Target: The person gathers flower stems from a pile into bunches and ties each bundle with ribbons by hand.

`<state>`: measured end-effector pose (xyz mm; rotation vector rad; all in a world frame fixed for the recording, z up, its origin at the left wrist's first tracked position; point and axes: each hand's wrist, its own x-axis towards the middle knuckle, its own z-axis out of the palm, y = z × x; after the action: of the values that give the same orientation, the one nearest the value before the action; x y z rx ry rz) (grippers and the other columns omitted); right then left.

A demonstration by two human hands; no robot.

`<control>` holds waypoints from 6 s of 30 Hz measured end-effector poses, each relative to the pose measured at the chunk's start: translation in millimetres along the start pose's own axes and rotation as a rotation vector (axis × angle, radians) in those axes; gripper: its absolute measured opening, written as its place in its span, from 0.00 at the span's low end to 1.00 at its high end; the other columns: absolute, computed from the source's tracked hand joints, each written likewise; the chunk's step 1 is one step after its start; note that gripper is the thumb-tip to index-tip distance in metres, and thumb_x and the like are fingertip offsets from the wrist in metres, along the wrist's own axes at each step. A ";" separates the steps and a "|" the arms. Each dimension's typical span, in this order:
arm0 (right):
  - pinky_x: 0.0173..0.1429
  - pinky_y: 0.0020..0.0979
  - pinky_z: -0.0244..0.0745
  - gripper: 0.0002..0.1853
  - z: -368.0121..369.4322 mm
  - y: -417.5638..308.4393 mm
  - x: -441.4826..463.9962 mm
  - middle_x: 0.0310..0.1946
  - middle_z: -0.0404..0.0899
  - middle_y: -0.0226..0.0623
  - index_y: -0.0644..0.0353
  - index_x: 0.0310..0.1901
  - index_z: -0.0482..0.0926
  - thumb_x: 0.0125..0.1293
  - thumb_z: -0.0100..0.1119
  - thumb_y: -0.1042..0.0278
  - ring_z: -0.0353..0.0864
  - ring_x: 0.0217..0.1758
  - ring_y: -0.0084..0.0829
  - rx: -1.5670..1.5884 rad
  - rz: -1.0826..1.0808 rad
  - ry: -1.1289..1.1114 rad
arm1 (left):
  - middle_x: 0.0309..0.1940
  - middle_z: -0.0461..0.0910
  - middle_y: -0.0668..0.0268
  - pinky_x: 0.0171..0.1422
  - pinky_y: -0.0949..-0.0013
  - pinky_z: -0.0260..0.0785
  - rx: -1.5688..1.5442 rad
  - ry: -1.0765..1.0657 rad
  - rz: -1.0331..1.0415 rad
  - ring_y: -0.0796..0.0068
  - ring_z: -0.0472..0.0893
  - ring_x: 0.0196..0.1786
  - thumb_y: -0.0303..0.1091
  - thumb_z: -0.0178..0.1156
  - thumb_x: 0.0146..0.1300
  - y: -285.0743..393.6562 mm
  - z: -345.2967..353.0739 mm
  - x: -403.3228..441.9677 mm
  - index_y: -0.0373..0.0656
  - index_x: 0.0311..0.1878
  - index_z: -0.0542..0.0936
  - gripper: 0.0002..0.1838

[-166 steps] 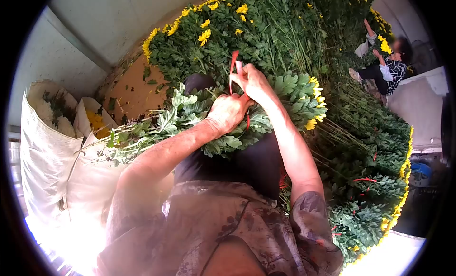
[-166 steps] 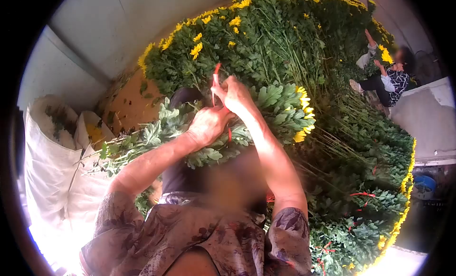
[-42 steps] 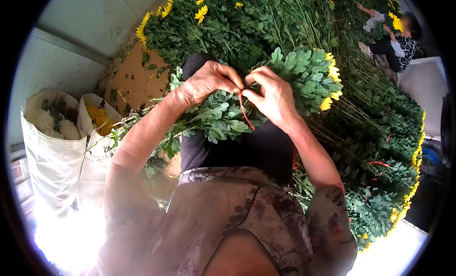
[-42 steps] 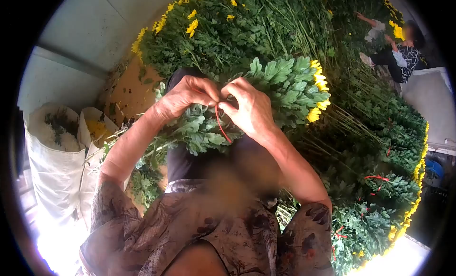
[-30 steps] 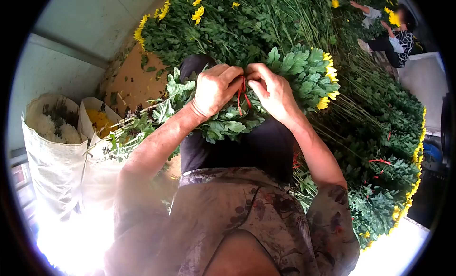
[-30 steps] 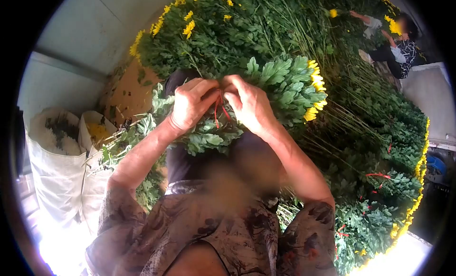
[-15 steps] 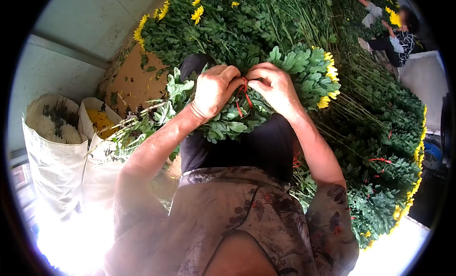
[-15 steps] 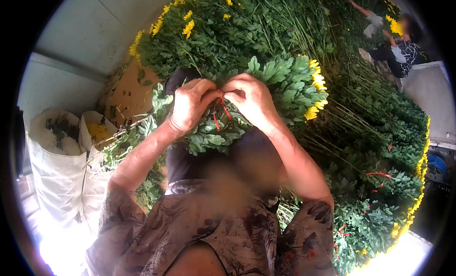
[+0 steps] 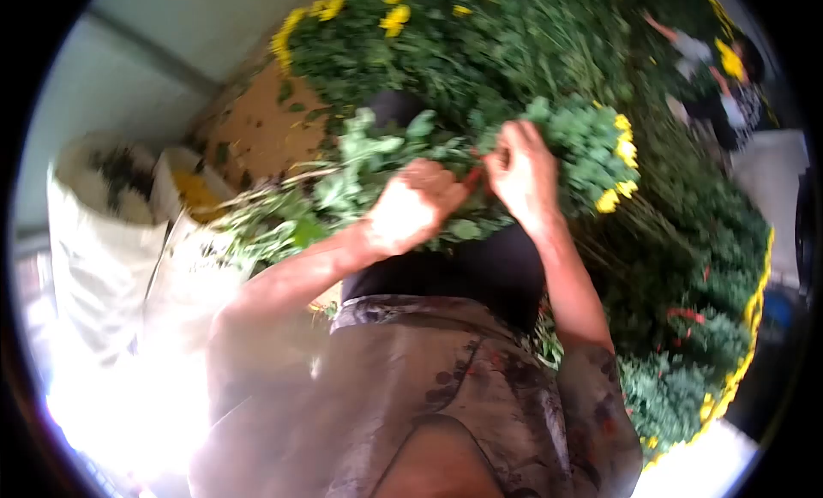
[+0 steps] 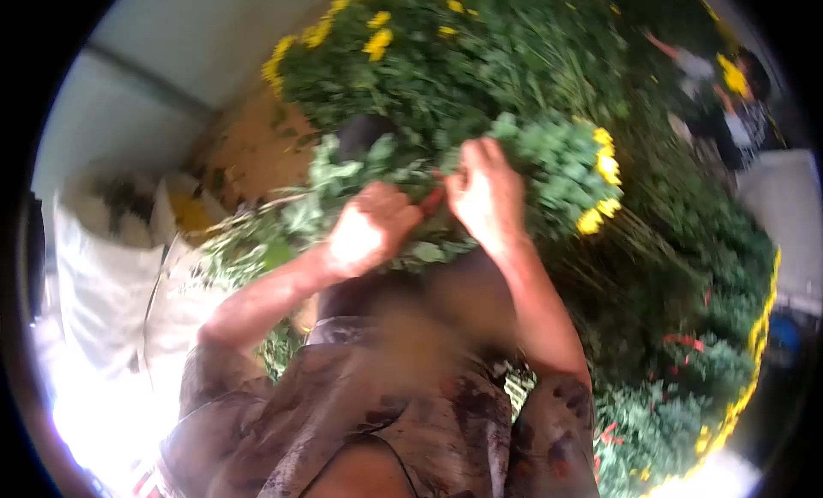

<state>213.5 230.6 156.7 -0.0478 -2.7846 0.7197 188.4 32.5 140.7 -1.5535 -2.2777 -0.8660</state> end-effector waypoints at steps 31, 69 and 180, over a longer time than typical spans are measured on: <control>0.72 0.55 0.52 0.31 -99.1 31.1 -31.7 0.58 0.67 0.48 0.70 0.53 0.69 0.38 0.52 0.86 0.63 0.65 0.50 -0.636 -0.447 -0.175 | 0.50 0.79 0.53 0.54 0.56 0.71 0.068 0.180 -0.984 0.50 0.76 0.54 0.31 0.70 0.47 -123.6 -85.3 -261.4 0.46 0.66 0.65 0.40; 0.72 0.59 0.50 0.08 -111.0 10.0 -56.0 0.52 0.75 0.48 0.60 0.34 0.78 0.50 0.60 0.75 0.69 0.60 0.46 -0.522 -0.371 -0.147 | 0.74 0.58 0.58 0.78 0.49 0.45 0.344 0.203 -0.335 0.52 0.56 0.75 0.52 0.73 0.41 -41.3 -174.4 -81.7 0.46 0.72 0.62 0.53; 0.42 0.42 0.74 0.11 231.3 -8.7 130.7 0.35 0.79 0.55 0.66 0.45 0.76 0.71 0.53 0.65 0.75 0.34 0.54 0.544 0.179 -0.434 | 0.39 0.81 0.62 0.47 0.62 0.75 -1.515 0.903 -1.478 0.68 0.81 0.40 0.42 0.63 0.64 -252.6 10.3 8.5 0.36 0.47 0.77 0.18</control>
<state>27.2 126.6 -1.7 -0.0395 -2.8800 1.6855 -43.3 -19.1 53.3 0.9564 -1.4353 -3.0114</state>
